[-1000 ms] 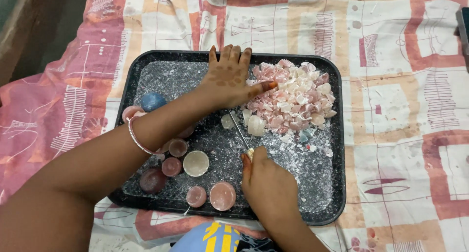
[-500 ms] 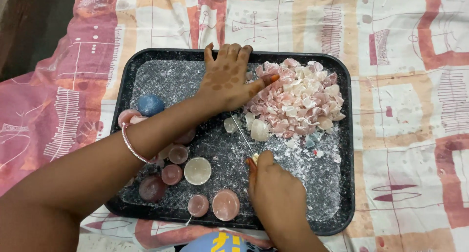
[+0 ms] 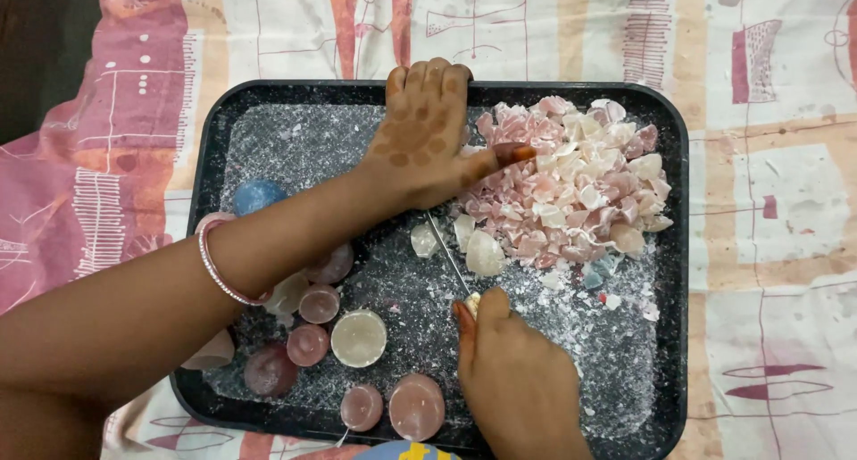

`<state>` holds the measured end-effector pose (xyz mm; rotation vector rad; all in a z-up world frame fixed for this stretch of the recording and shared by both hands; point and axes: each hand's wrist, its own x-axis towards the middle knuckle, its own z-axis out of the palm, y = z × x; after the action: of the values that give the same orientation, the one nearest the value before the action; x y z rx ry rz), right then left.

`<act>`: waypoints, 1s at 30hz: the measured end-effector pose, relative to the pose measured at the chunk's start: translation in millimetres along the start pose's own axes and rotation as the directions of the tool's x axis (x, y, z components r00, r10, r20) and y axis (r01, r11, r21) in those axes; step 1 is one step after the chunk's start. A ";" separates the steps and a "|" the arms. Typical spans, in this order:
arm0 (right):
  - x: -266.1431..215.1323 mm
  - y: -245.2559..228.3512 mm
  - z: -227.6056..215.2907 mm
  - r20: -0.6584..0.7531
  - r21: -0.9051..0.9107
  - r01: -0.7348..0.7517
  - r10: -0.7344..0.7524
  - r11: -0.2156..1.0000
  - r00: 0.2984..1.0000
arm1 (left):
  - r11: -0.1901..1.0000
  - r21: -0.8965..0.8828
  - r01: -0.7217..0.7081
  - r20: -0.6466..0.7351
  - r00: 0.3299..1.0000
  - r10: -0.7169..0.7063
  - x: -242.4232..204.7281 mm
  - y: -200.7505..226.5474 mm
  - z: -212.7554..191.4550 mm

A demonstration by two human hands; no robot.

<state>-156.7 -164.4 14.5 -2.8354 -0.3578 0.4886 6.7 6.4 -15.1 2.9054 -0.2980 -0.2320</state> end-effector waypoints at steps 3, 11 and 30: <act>2.0 0.4 -1.5 0.019 0.063 -0.010 0.009 0.998 1.000 | 1.000 -0.018 0.008 0.028 1.000 -0.007 0.6 -0.5 -2.0; 8.0 -6.5 -8.7 0.043 0.073 -0.031 0.028 0.997 0.999 | 0.992 0.061 -0.108 -0.208 0.971 0.118 12.1 -19.9 31.9; 7.3 -9.2 24.8 -0.263 0.008 0.088 -0.083 0.996 0.961 | 0.980 0.075 -0.182 -0.069 0.980 0.187 16.6 -26.1 18.0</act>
<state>-160.6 -148.9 -7.7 -2.8025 -0.4175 0.0958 24.3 24.3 -40.6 2.9198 -0.5694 -0.0830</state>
